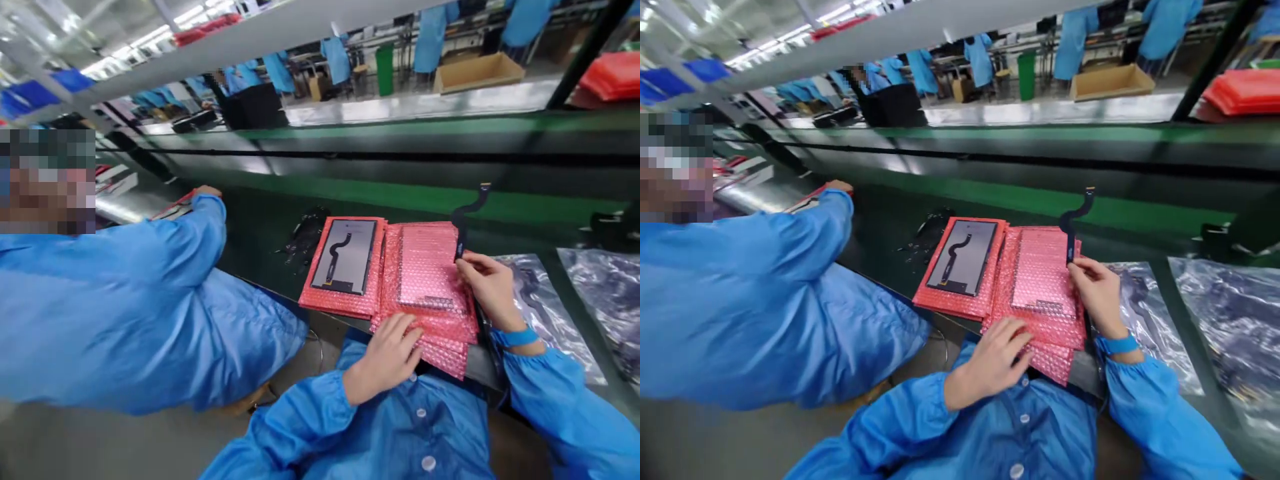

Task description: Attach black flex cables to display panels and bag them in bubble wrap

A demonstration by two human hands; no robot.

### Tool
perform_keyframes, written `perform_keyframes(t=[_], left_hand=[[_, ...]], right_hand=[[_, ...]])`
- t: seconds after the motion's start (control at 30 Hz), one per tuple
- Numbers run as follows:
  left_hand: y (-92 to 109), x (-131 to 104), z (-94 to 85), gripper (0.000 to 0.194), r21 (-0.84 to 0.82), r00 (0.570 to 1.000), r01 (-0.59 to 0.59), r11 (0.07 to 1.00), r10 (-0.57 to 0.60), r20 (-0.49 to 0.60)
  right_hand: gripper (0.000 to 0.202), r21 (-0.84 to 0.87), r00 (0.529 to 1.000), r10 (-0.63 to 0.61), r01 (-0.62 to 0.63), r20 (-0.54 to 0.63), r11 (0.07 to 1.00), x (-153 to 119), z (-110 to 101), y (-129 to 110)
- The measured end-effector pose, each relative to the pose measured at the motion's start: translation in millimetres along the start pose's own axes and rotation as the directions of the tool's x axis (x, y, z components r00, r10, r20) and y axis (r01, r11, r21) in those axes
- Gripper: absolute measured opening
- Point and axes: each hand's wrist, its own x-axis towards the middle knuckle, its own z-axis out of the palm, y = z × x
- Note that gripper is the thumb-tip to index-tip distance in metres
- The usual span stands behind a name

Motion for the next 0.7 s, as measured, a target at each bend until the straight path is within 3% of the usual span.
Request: perform_keyframes(t=[0.13, 0.2, 0.3, 0.4, 0.5, 0.6, 0.7], left_hand=[[-21.0, -1.9, -7.6, 0.038, 0.134, 1.000, 0.002, 0.991, 0.002, -0.030], [-26.3, 6.9, -13.3, 0.036, 0.128, 0.999, 0.028, 0.991, -0.023, -0.038], [-34.0, 26.3, -27.9, 0.029, 0.022, 0.999, -0.024, 0.999, 0.024, -0.023], [-34.9, 42.7, -48.8, 0.026, -0.025, 0.994, 0.008, 1.000, -0.011, -0.109], [-25.3, 49.7, -64.5, 0.026, 0.088, 0.974, 0.065, 0.994, -0.044, -0.223], [-15.1, 48.9, -62.0, 0.026, 0.104, 0.953, 0.040, 0.994, -0.006, -0.304], [-14.9, 44.0, -44.0, 0.023, 0.064, 0.906, 0.012, 0.998, 0.016, -0.423]], right_hand=[[0.031, 0.083, 0.996, 0.048, -0.055, 0.081, 0.995, -10.7, 15.6, -5.9], [0.030, 0.101, 0.992, 0.060, -0.071, 0.107, 0.992, -14.7, 18.5, -9.2], [0.030, 0.103, 0.992, 0.064, -0.075, 0.112, 0.992, -18.5, 20.5, -16.5], [0.032, 0.129, 0.995, 0.031, -0.043, 0.092, 0.991, -19.7, 21.1, -26.6], [0.034, 0.149, 0.998, -0.004, -0.007, 0.069, 0.989, -20.0, 20.5, -33.4], [0.035, 0.135, 0.996, -0.034, 0.022, 0.087, 0.991, -21.6, 19.5, -32.6], [0.034, 0.077, 0.989, -0.062, 0.052, 0.135, 0.996, -24.6, 19.6, -28.5]])
